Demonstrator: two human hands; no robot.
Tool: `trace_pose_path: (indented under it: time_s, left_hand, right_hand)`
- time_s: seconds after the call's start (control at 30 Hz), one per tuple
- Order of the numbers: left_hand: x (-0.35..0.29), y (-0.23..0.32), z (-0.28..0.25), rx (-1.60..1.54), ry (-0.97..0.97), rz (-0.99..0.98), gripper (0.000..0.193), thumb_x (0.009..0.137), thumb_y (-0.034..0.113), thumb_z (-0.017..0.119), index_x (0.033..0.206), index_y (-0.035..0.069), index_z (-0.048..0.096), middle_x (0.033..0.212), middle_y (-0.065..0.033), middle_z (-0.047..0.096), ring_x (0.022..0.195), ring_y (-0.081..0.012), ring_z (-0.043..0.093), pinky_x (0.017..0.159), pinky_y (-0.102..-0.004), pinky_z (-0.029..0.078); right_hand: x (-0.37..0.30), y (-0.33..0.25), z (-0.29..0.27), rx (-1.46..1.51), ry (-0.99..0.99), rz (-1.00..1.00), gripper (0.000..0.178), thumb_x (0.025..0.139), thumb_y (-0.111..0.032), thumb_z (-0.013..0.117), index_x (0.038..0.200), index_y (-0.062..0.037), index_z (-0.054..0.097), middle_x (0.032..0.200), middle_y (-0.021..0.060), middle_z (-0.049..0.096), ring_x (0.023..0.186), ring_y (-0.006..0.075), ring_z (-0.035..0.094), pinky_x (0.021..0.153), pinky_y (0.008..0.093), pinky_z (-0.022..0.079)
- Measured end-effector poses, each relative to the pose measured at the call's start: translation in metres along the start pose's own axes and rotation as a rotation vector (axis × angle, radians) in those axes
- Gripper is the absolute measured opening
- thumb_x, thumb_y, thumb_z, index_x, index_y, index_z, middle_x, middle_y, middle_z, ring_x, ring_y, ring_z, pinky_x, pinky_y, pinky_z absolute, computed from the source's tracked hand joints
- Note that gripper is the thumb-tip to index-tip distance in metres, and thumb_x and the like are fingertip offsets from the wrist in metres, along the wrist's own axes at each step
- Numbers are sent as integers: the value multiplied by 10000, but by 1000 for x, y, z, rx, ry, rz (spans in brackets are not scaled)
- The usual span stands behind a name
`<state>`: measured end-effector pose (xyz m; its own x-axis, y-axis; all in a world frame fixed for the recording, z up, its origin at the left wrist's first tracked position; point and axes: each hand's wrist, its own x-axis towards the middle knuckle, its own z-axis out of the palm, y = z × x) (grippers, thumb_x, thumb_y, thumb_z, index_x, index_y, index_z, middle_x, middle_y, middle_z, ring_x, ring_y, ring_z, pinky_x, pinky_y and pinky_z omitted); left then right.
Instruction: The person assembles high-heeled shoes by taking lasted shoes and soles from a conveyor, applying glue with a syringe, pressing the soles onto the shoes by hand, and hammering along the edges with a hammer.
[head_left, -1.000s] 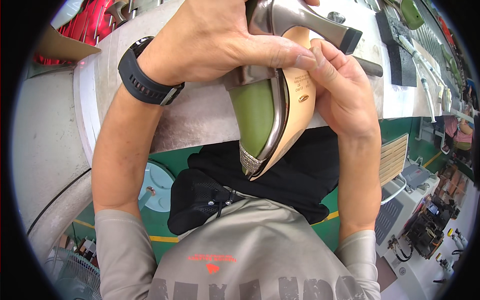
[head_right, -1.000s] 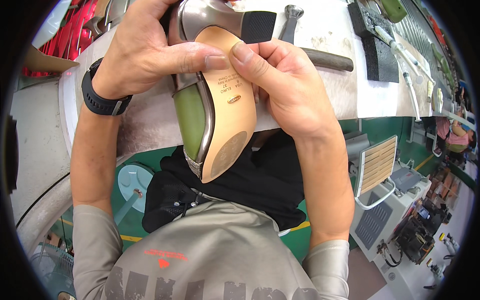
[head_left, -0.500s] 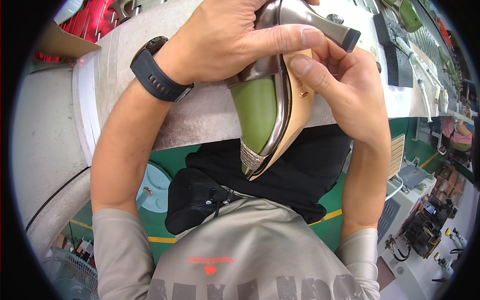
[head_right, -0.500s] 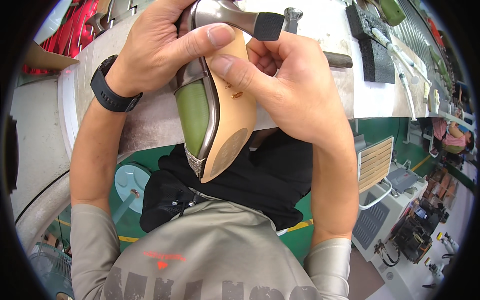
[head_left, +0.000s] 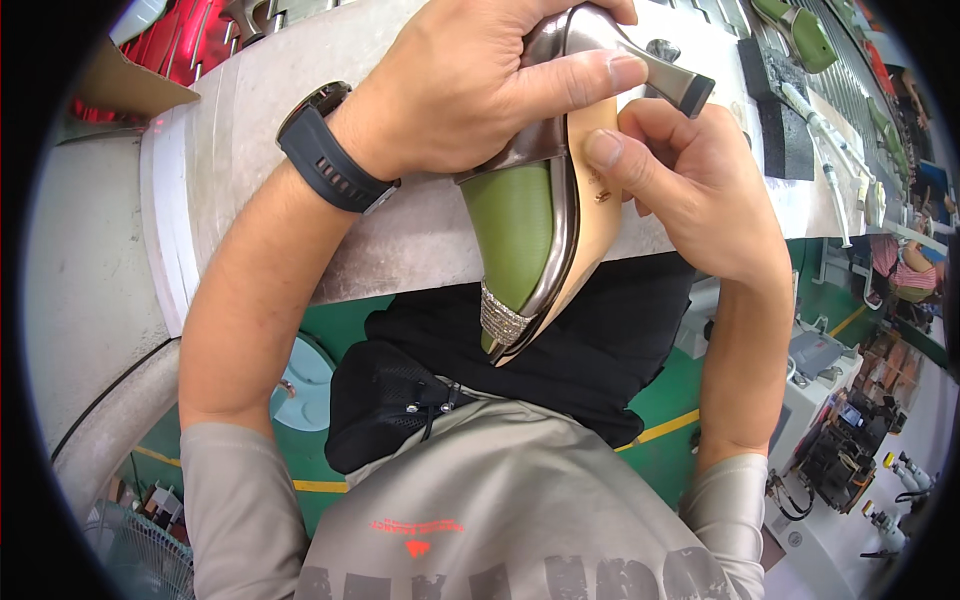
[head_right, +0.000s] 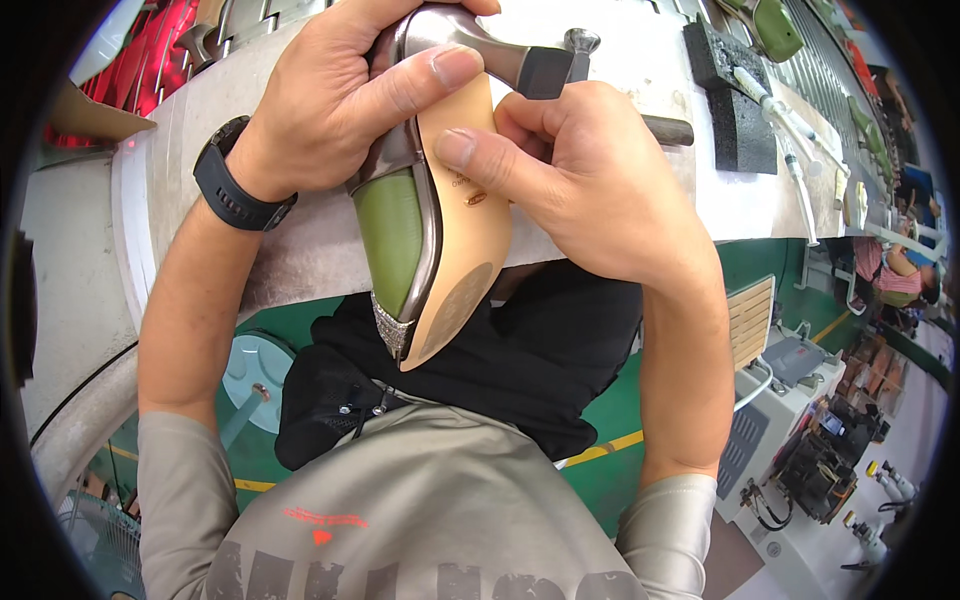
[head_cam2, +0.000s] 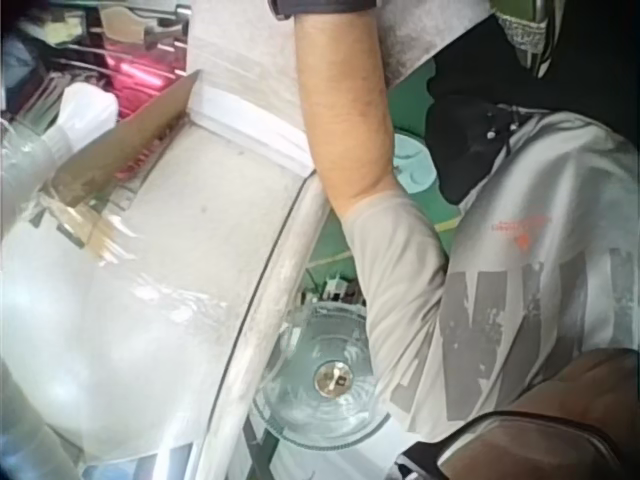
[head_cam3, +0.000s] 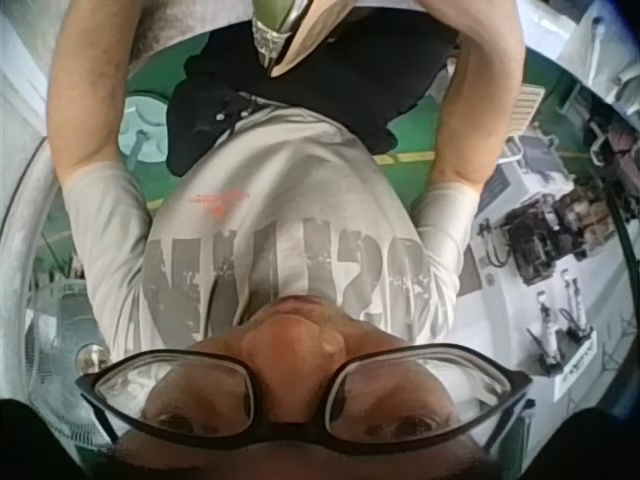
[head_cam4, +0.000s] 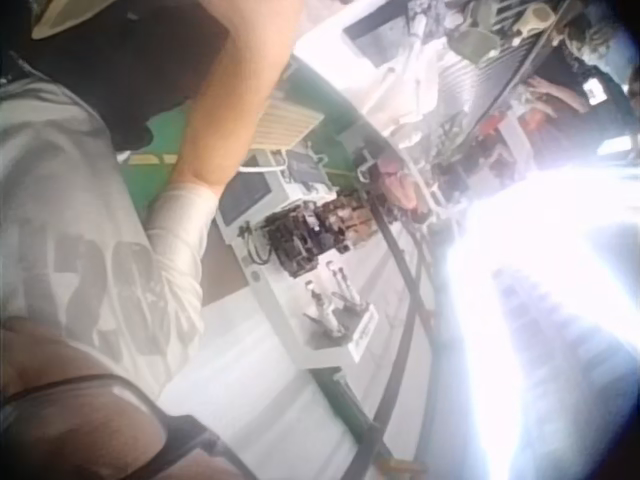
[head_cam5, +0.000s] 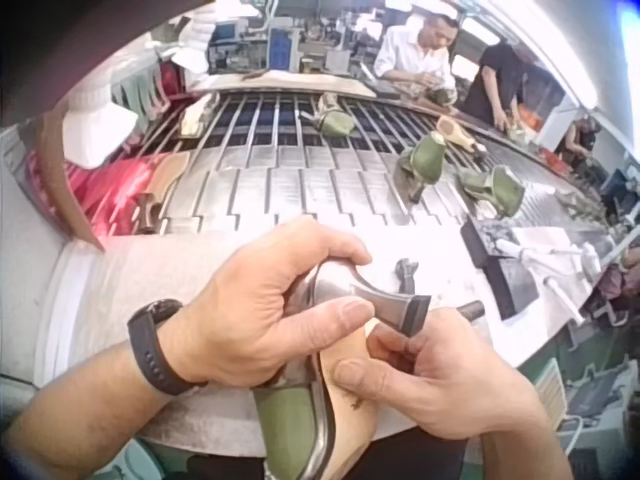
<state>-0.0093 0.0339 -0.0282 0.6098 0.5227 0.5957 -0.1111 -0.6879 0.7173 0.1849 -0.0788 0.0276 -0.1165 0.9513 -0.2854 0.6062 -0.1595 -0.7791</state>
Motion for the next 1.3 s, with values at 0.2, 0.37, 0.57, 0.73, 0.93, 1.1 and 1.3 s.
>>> trace_pose_path:
  time_s: [0.2,0.37,0.57,0.73,0.93,1.1,1.3]
  left_hand:
    - [2,1,5,16,29,-22,357,951,247,760,1203,10,669,984,-130,631,843,-228,600,758,-339,499]
    - [5,4,7,56,36,-28,349,952,261,751,1187,15,677,949,-137,626,825,-253,601,748,-353,497]
    - [4,5,4,41,49,-21,350,954,279,749,1178,18,683,934,-141,633,806,-264,602,734,-355,493]
    - [3,1,8,-48,60,-40,361,960,284,752,1189,15,680,963,-144,654,832,-247,621,757,-342,507]
    - [0,2,-6,-71,2,-97,433,923,249,812,1256,16,663,1033,-109,682,908,-183,630,810,-326,516]
    - [-29,26,-57,56,136,-263,487,851,112,845,1261,-9,611,1185,-76,661,1062,-147,635,975,-303,515]
    - [-122,84,-48,269,323,-285,807,662,313,1025,1258,30,560,1191,-91,530,1058,-196,554,1026,-349,455]
  right_hand:
    - [2,10,10,23,149,-155,476,929,-403,789,816,54,716,582,30,528,541,114,423,492,330,361]
    - [-8,0,24,-119,290,-64,444,893,-368,825,778,39,690,588,58,586,547,118,516,511,330,427]
    - [-26,4,33,667,130,-38,708,922,-196,792,1467,108,459,1216,171,710,1116,185,682,986,346,546]
    - [-32,5,54,571,232,-89,657,886,-110,779,1437,105,495,1211,170,713,1082,183,695,962,340,565]
    - [3,-1,39,681,161,-70,558,873,-123,819,1333,110,605,1056,133,760,950,147,728,824,294,601]
    - [10,-27,45,165,362,-265,465,865,-279,850,1163,54,725,1028,166,779,891,227,760,805,347,598]
    - [-3,-34,48,-364,449,-661,524,773,-297,900,1178,-4,744,1181,171,747,1080,360,693,931,418,547]
